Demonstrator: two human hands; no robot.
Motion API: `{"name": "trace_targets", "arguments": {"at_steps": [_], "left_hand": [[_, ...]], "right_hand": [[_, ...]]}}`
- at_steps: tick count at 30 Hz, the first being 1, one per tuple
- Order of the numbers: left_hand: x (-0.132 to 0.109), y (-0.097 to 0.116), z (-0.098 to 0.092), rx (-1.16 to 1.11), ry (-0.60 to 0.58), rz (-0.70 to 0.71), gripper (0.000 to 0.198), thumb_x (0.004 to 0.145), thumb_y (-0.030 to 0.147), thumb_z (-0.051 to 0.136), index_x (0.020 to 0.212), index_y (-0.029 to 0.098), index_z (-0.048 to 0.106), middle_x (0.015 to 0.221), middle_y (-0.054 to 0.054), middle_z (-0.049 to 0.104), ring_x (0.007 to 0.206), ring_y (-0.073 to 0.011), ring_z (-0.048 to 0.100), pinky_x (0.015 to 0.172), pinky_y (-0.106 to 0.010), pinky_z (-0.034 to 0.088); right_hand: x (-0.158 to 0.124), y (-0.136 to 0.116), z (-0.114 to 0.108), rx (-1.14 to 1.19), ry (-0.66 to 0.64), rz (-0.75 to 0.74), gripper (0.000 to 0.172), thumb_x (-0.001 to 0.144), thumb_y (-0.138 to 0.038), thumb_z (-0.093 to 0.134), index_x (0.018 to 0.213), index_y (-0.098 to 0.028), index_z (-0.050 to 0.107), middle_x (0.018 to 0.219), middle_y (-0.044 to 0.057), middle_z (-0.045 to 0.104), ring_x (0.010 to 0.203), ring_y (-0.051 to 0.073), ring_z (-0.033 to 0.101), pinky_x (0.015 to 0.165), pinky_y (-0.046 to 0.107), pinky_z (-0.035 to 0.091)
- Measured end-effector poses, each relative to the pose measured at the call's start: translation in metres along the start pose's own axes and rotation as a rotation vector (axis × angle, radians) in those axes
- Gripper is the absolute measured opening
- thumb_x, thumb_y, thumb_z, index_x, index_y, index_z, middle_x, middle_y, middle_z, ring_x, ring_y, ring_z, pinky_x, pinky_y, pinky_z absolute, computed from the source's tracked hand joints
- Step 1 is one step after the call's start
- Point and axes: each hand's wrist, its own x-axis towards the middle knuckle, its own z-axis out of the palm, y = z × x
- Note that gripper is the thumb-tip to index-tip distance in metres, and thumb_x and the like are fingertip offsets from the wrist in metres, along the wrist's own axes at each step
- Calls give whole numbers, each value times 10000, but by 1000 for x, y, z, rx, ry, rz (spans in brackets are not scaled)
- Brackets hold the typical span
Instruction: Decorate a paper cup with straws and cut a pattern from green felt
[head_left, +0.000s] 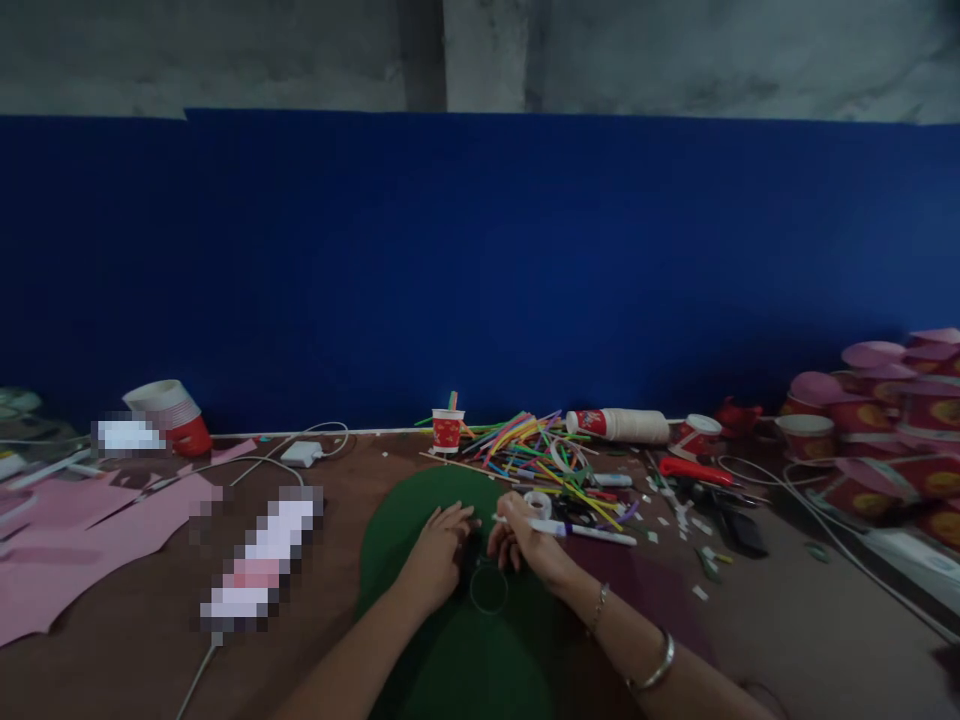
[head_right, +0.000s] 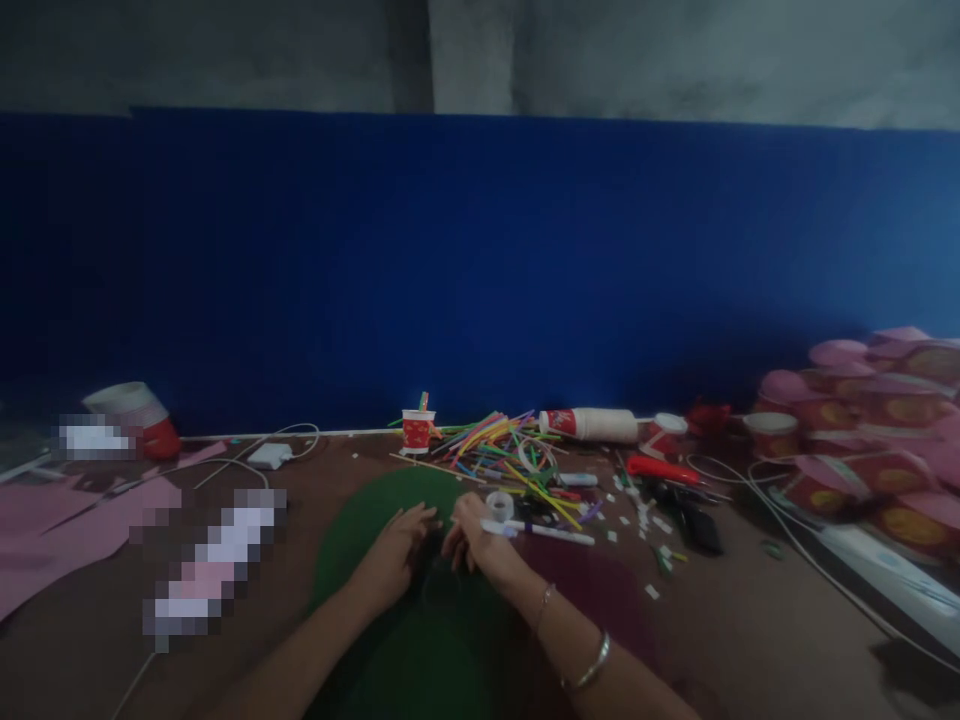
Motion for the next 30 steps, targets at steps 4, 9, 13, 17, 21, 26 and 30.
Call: {"name": "trace_targets", "arguments": {"at_steps": [4,9,13,17,21,26,30], "left_hand": [[-2,6,-3,256,-2,72,470,704,-3,429,1085,198,616,1282,-59,555,1260,-213,403,1084,-462,220],[-1,14,-5,313,-22,39,557,656,-32,414,1107,232,605,1282,-30,555,1256,-186,401,1093,-464,187],[-1,16,-6,303,-15,37,521,678,-18,417,1085,241,616,1264,-26,568,1246,-181,407,1094,-457,183],[-1,15,-4,297,2,48,488,697,-8,417,1059,245,624,1246,-27,582,1227,-192,431,1081,-469,205],[0,14,-3,297,11,52,479,696,-6,418,1049,245,624,1244,-22,585,1222,-199,437,1074,-477,210],[-1,15,-4,288,9,50,469,700,-1,421,1044,247,620,1246,-24,582,1227,-202,429,1073,-487,190],[-1,15,-3,286,9,47,479,690,-4,424,1047,250,617,1252,-23,576,1231,-197,421,1077,-479,183]], "right_hand": [[7,5,-6,-212,79,-101,306,867,-441,367,719,-200,482,550,-48,473,514,95,450,462,199,329],[17,10,-3,-347,173,-34,163,691,-289,545,610,-207,429,439,-74,441,435,92,418,423,196,290],[19,15,1,-397,287,-73,253,650,-301,555,523,-218,354,407,-87,349,395,75,339,391,196,238],[17,16,1,-447,296,-121,228,631,-267,542,509,-216,356,432,-81,330,422,78,316,394,201,218],[15,13,1,-455,285,-130,207,621,-236,517,504,-216,348,440,-78,328,440,83,319,410,205,228],[15,12,2,-515,293,-155,207,616,-218,518,497,-209,349,461,-75,320,472,85,311,437,207,232],[14,13,2,-549,287,-172,206,643,-224,520,513,-205,361,473,-73,335,479,86,328,452,210,243]]}}
